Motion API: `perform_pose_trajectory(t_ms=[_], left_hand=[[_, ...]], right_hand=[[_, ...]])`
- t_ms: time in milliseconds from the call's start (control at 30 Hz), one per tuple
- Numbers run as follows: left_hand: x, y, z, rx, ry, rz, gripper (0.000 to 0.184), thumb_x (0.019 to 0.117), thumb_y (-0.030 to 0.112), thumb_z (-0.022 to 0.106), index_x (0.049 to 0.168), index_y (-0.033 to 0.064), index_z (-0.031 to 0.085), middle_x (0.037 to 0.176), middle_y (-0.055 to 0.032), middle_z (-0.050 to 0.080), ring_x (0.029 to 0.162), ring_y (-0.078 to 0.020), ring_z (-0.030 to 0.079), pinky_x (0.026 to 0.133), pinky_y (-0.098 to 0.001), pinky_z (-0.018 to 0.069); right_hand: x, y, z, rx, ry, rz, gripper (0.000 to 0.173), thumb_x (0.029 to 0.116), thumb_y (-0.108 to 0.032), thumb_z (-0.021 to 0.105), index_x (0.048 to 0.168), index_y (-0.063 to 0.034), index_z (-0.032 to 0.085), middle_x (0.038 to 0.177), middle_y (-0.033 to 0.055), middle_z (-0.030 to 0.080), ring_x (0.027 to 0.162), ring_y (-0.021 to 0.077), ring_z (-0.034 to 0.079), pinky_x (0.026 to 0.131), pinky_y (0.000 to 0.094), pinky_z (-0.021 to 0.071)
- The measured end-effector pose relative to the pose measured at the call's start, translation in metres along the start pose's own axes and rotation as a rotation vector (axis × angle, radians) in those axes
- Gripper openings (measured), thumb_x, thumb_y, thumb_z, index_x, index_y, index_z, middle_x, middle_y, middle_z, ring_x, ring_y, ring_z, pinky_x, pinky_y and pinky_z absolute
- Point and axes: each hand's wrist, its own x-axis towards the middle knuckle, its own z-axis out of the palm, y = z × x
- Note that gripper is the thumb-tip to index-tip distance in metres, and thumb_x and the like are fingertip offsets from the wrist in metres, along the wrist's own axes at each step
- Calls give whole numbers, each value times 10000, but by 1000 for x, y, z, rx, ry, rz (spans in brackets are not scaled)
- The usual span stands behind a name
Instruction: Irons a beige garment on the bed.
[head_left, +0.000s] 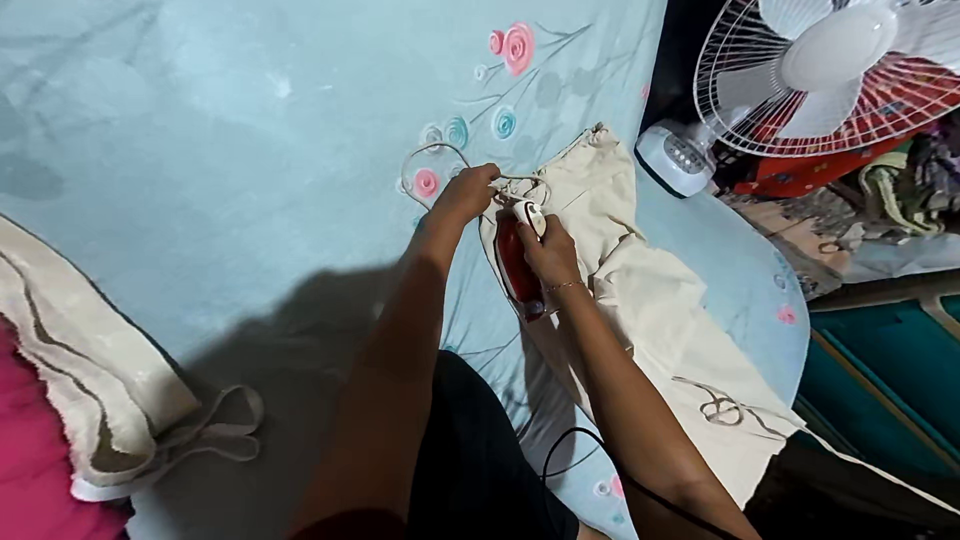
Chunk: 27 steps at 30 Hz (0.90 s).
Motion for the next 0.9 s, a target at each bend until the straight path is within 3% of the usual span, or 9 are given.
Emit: perform_pose_trajectory(t_ms=[100,200,367,467,533,633,767,900], left_hand=[[-8,-4,9,-35,75,-24,353,1051,71,527,1393,-5,575,1331,-250,645,1255,-413,622,1086,-596,455],[-28,-6,19,-56,172,-13,384,1050,46,509,1425,-24,554,1403,-248,596,1314,-387,583,1127,-538,442],[-98,-19,31,12,374,-53,298,1042,24,500,1289,-41,653,1351,-254,623,1285,-405,598,1099,-545,470],[-126,-34,53,34,569,-44,276,1015,-44,480,1200,-79,682,1323,-274,632,1242,-422,622,1070,-532,496],[-124,-41,67,99,638,1,272,1000,-48,487,1176,-81,693,1329,-276,626,1238,-427,622,1064,-514,503],[-122,-42,69,215,592,21,264,994,-42,509,1183,-62,691,1400,-262,584,1291,-441,579,1098,-538,472],[-115,-50,75,308,690,104,243,960,-58,537,1106,-38,730,1264,-243,668,1238,-445,609,1141,-589,395],[-109,-56,82,356,767,110,262,975,-47,515,1142,-28,715,1252,-236,675,1242,-438,612,1142,-577,396]], right_hand=[[15,-11,5,10,31,15,467,1060,-399,539,1284,10,566,1059,229,685,1007,382,682,865,584,525],[20,-17,2,-12,-16,47,490,1073,-426,503,1320,-4,538,1111,239,681,1058,394,677,889,597,518],[-3,-6,-4,-91,-82,28,523,1073,-427,510,1372,2,501,1099,252,683,1037,413,685,882,610,526],[-5,0,-1,-66,-48,10,516,1062,-428,532,1332,11,531,1068,248,684,1012,412,685,864,607,526],[2,-1,2,-43,-19,4,522,1057,-427,531,1335,14,545,1087,249,689,1027,416,686,877,614,527],[12,-7,2,-21,-11,3,512,1054,-445,531,1304,2,555,1082,240,688,1025,404,687,869,608,527],[-13,1,-3,-47,-111,-102,498,1055,-409,532,1337,2,537,1039,263,681,962,427,683,812,630,524],[-19,4,-2,-41,-150,-141,500,1048,-420,543,1341,-15,553,1031,264,679,941,426,680,791,630,521]])
